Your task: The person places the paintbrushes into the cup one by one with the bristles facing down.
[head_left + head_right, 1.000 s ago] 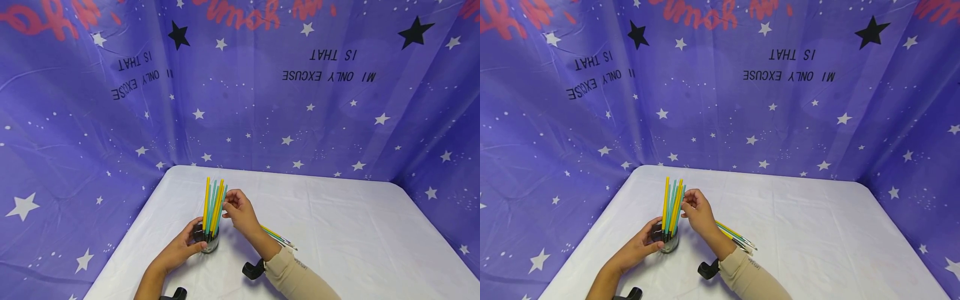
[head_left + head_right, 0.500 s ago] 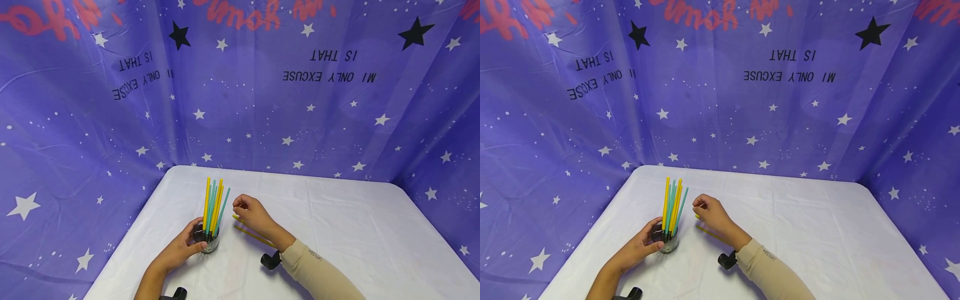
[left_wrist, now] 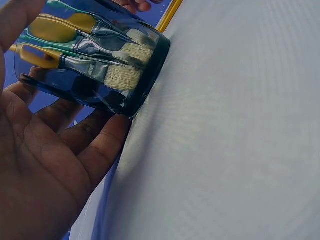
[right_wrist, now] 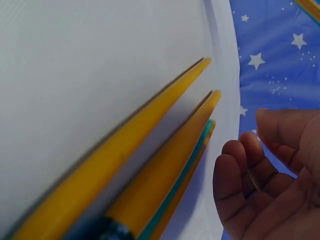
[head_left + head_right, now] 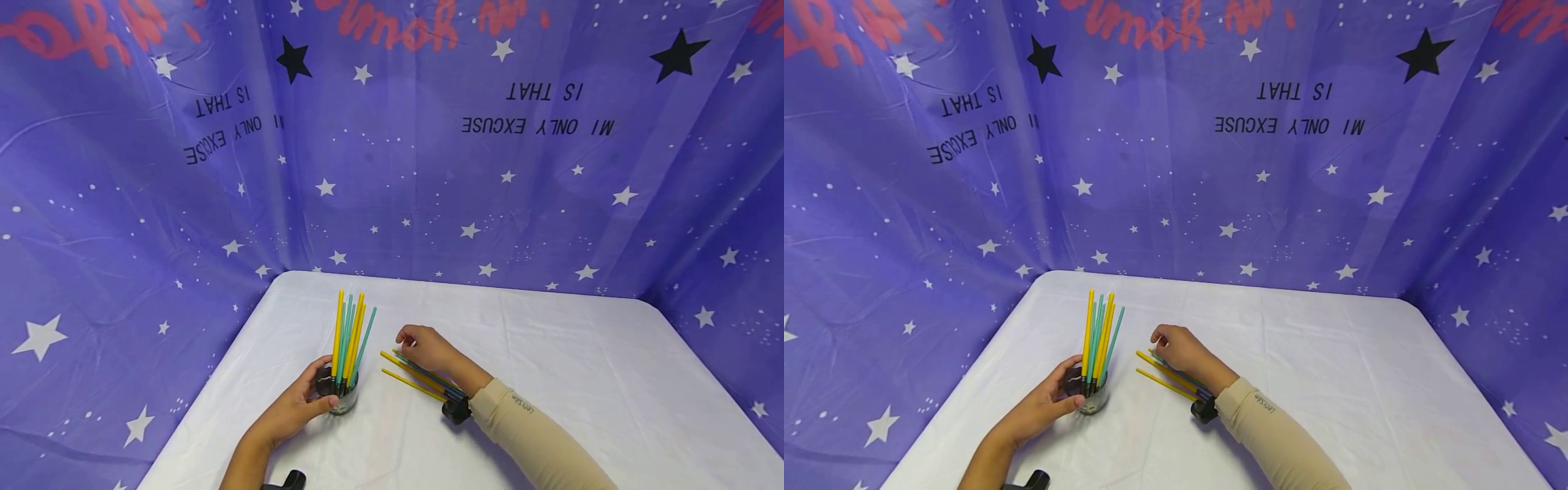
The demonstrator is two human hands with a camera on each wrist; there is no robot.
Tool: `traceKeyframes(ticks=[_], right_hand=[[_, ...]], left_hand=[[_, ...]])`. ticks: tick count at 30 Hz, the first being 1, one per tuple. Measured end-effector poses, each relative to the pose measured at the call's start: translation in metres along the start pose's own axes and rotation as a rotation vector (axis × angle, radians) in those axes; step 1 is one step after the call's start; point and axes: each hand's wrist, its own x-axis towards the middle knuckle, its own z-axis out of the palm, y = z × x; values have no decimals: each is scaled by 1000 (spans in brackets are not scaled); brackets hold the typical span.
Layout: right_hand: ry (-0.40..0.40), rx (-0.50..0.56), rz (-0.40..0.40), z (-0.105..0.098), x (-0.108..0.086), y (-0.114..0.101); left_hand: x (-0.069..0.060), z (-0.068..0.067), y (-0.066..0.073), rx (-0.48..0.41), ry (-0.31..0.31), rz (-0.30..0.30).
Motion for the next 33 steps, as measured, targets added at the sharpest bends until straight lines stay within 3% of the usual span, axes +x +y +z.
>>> traceKeyframes(ticks=[9, 20, 33], right_hand=[[-81, -82, 29, -3, 1, 16], [-172, -137, 11, -4, 0, 9], [-190, -187, 42, -3, 2, 6]], left_hand=[[1, -1, 0, -1, -7, 9], [2, 0, 1, -19, -10, 5], [1, 0, -1, -24, -2, 9]])
